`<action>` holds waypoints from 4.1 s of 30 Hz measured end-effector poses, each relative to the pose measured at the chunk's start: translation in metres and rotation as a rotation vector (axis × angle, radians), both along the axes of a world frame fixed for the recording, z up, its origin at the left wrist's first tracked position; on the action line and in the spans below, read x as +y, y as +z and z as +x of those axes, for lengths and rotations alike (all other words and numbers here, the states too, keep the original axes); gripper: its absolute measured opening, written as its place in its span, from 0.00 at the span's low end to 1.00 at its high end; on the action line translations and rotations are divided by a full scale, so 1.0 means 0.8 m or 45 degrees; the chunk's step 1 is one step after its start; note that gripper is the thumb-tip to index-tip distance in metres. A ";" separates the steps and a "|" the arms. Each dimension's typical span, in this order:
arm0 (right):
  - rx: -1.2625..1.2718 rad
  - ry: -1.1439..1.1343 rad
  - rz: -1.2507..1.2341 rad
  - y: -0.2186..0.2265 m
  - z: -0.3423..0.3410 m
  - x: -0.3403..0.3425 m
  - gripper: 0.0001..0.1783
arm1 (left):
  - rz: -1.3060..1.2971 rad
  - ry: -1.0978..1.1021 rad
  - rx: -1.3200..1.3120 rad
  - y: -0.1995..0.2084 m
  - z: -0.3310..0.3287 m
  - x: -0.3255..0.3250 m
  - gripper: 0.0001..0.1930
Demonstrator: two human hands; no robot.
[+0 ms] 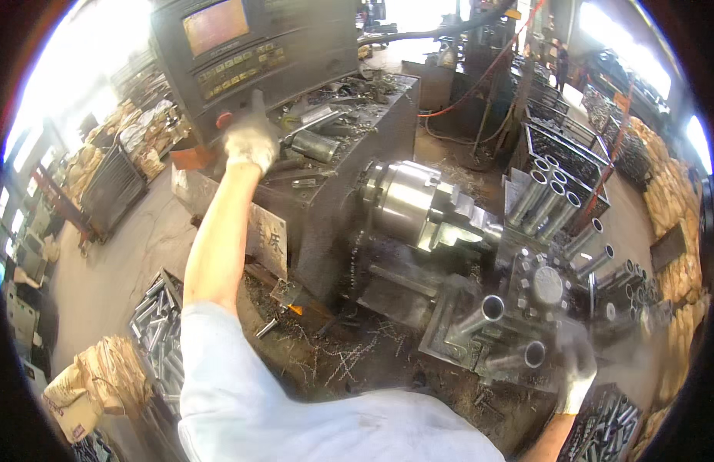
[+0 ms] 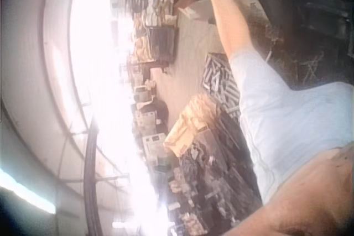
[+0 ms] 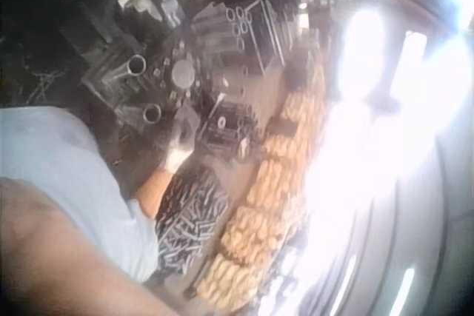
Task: The person operates a metal turning machine in a workshop, repeatedly loading cylindrical metal parts into the chuck, securing them, and removing them after processing. The person places the processed parts into a nearby bin.
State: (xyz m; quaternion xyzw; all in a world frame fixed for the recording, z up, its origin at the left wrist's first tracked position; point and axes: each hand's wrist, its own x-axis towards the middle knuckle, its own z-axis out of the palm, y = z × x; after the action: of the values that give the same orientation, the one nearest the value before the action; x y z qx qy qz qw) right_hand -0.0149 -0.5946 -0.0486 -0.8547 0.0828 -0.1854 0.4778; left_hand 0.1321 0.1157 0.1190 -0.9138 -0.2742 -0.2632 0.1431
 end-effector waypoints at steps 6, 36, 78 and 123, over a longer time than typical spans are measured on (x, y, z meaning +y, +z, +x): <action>0.114 0.005 -0.051 -0.010 -0.073 -0.017 0.19 | 0.008 0.001 0.173 0.014 0.021 0.019 0.44; 0.379 1.871 -0.571 -0.179 -0.281 0.355 0.25 | -1.843 1.099 -0.008 -0.478 -1.034 -0.499 0.27; -1.870 5.059 -0.298 0.020 -1.566 0.561 0.58 | 0.571 3.355 -1.726 -0.450 -1.322 -0.831 0.38; -1.799 3.857 -0.404 0.205 -1.291 0.482 0.42 | 0.452 2.402 -0.945 -0.208 -1.560 -0.810 0.38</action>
State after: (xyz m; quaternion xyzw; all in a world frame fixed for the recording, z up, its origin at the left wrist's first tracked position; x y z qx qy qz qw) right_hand -1.0478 -0.2089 0.1157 -0.0507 0.9928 -0.0832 -0.0691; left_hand -1.1160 -0.5323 -0.0470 -0.1532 -0.8644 -0.3463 0.3307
